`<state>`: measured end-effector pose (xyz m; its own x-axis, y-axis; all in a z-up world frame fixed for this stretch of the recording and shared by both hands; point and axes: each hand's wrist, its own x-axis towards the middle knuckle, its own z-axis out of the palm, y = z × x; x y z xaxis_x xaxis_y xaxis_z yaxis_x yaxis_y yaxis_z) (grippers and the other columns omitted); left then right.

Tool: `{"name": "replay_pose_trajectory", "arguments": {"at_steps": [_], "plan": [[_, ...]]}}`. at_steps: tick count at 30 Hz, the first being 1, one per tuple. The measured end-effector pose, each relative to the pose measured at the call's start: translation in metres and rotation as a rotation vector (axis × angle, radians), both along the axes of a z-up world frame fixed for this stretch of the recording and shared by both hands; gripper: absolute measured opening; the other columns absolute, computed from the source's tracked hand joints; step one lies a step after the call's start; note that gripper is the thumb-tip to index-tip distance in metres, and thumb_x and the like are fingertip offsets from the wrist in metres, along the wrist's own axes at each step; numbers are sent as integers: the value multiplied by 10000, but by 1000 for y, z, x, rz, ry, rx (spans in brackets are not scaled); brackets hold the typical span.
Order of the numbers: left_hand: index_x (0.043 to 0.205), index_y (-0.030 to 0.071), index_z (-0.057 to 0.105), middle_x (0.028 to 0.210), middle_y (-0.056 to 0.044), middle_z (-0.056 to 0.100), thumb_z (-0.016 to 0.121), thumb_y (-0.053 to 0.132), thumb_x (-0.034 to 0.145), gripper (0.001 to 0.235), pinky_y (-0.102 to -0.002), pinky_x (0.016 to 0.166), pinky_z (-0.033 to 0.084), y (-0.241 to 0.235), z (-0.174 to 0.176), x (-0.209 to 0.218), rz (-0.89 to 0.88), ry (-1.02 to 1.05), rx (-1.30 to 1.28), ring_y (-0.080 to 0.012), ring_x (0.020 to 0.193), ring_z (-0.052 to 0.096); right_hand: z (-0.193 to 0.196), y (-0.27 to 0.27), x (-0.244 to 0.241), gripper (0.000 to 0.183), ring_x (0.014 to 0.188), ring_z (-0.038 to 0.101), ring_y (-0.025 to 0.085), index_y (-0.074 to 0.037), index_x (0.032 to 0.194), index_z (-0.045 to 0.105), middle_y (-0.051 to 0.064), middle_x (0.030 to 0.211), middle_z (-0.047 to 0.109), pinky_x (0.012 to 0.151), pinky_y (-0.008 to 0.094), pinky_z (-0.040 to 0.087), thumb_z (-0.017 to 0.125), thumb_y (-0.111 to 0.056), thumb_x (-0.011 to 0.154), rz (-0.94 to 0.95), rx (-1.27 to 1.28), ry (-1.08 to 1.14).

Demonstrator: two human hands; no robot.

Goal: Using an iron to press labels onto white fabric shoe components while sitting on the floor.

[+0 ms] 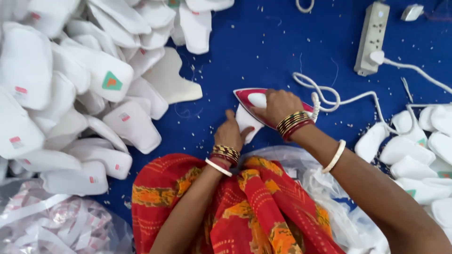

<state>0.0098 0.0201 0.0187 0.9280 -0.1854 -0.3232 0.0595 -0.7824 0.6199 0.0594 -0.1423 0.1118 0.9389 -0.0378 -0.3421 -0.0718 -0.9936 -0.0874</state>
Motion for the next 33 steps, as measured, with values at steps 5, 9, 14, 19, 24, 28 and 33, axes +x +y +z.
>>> {"name": "replay_pose_trajectory", "arguments": {"at_steps": [5,9,14,19,24,28,33], "plan": [[1139,-21,495,851,-243,726,805,592,786,773,-458,637,606,0,0,2,4,37,131,-412,793,737,-23,6,36,695,868,744,394,-14,1051,743,230,946,746,738,480,608,694,-680,858,10,-41,-34],[1088,-23,541,852,-246,727,809,629,770,773,-458,657,608,2,5,6,-3,20,140,-411,798,741,-12,-1,32,703,882,749,390,-11,1079,747,222,977,746,747,475,618,703,-673,845,-52,-34,-17],[1109,-30,594,904,-259,728,829,618,734,785,-479,732,612,4,15,7,20,121,105,-414,852,739,3,-12,-15,673,883,737,405,-85,1099,753,216,977,745,765,505,603,703,-684,795,66,-13,106],[1038,-6,673,936,-249,737,820,611,736,703,-486,745,604,3,5,9,-27,122,117,-406,864,737,-4,-3,0,674,884,739,403,-69,1097,743,223,975,747,756,506,604,695,-684,825,16,-13,98],[943,20,726,898,-240,745,788,609,795,610,-477,725,590,17,-19,21,-57,78,31,-395,808,736,-13,2,62,647,905,737,397,-40,1018,765,231,980,746,782,481,604,747,-660,836,22,-10,-83],[897,29,724,825,-185,731,722,566,871,538,-449,666,584,76,0,54,90,-38,-48,-338,735,727,3,-18,83,681,894,732,395,-18,1067,720,235,983,739,765,474,597,780,-648,816,-186,210,-282],[1291,88,641,663,58,428,544,274,1065,308,-165,403,271,171,56,86,818,-251,-1640,-16,498,367,2,-51,48,727,876,784,309,-31,1136,680,195,994,772,729,425,607,703,-684,815,-523,668,-314]]}}
